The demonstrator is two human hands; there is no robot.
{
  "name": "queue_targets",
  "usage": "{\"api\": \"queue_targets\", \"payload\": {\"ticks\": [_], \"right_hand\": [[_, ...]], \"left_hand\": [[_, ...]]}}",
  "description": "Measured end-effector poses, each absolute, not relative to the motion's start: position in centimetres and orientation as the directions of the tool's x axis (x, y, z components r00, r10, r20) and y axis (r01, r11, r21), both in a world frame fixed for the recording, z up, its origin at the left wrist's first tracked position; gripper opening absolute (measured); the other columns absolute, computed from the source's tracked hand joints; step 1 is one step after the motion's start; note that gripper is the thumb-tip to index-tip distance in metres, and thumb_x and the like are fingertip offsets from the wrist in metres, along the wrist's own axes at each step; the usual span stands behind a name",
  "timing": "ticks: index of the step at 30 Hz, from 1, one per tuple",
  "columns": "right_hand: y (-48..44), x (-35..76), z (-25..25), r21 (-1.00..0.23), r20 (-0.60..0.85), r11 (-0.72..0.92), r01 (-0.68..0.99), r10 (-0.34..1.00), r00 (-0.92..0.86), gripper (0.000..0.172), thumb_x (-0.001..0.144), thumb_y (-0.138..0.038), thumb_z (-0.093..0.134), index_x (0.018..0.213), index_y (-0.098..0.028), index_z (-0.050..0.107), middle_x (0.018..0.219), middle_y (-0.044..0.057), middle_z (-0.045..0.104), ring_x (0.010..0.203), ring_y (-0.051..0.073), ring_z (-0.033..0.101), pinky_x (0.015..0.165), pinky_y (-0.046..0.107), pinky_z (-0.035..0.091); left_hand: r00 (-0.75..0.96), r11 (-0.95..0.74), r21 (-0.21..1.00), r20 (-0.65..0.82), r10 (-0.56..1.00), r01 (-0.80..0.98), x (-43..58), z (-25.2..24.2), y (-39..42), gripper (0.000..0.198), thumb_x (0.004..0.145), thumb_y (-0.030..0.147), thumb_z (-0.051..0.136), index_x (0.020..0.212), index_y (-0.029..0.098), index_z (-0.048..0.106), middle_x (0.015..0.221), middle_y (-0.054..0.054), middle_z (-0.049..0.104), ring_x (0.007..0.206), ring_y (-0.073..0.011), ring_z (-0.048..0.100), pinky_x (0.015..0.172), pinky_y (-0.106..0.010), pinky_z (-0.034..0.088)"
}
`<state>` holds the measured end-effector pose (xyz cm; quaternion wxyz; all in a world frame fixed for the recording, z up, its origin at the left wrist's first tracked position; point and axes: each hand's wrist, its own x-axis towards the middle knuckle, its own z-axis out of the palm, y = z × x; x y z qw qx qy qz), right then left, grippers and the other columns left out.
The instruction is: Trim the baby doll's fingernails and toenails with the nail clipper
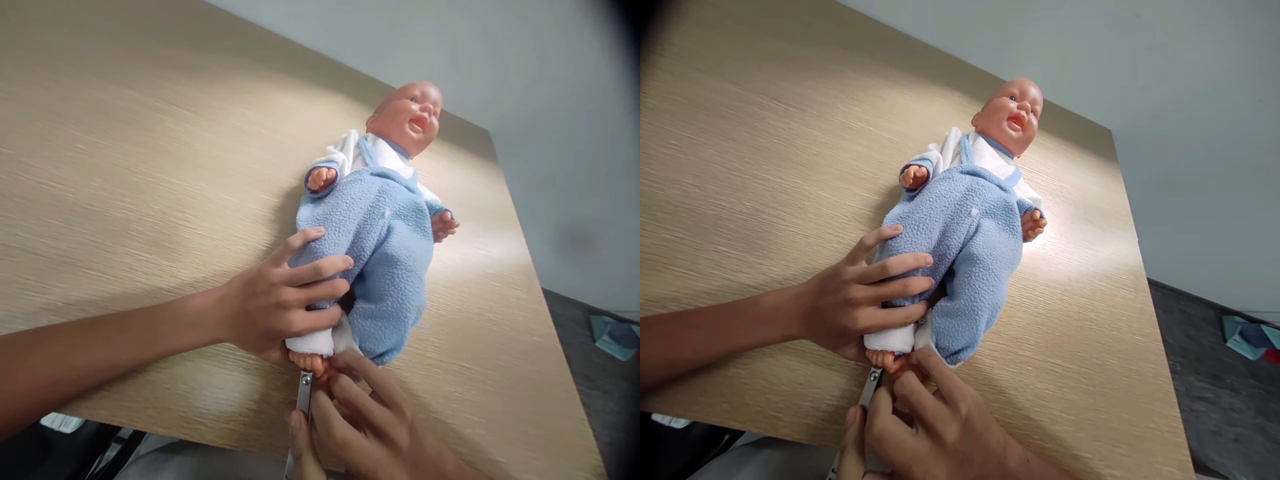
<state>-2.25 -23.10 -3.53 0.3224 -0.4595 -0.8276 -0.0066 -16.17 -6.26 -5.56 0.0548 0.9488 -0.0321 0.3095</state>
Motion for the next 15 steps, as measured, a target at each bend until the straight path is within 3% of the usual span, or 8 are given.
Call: {"api": "queue_targets", "payload": {"ticks": [6, 11, 15], "right_hand": [[-22.8, -1.8, -4.3, -0.335, 0.545, 0.597, 0.729, 0.754, -0.367, 0.014, 0.083, -0.006, 0.062, 0.074, -0.015, 0.057, 0.073, -0.003, 0.055, 0.067, 0.011, 0.05, 0.065, 0.034, 0.055], [-22.3, -1.6, -4.6, -0.446, 0.656, 0.666, 0.598, 0.698, -0.288, 0.017, 0.088, -0.011, 0.048, 0.074, -0.019, 0.048, 0.062, -0.005, 0.047, 0.055, 0.01, 0.042, 0.062, 0.032, 0.055], [-23.3, -2.8, -3.8, -0.596, 0.542, 0.425, 0.681, 0.839, -0.05, 0.016, 0.084, -0.006, 0.046, 0.077, -0.02, 0.051, 0.067, -0.002, 0.054, 0.064, 0.015, 0.057, 0.074, 0.037, 0.061]], "left_hand": [[0.818, -0.997, -0.011, 0.571, -0.073, -0.082, -16.1, -5.4, -6.3, 0.045, 0.102, 0.048, 0.036, 0.098, 0.018, 0.069, 0.118, -0.013, 0.07, 0.133, -0.0326, 0.052, 0.119, -0.069, 0.024], [0.819, -0.99, -0.123, 0.559, -0.128, -0.071, -16.3, -4.6, -6.0, 0.029, 0.101, 0.023, 0.042, 0.094, 0.018, 0.069, 0.11, -0.01, 0.072, 0.125, -0.0301, 0.059, 0.115, -0.068, 0.035], [0.816, -0.985, -0.145, 0.556, -0.159, -0.093, -16.6, -3.2, -5.4, 0.032, 0.102, 0.032, 0.043, 0.096, 0.016, 0.07, 0.11, -0.012, 0.073, 0.121, -0.0318, 0.063, 0.112, -0.068, 0.04]]}}
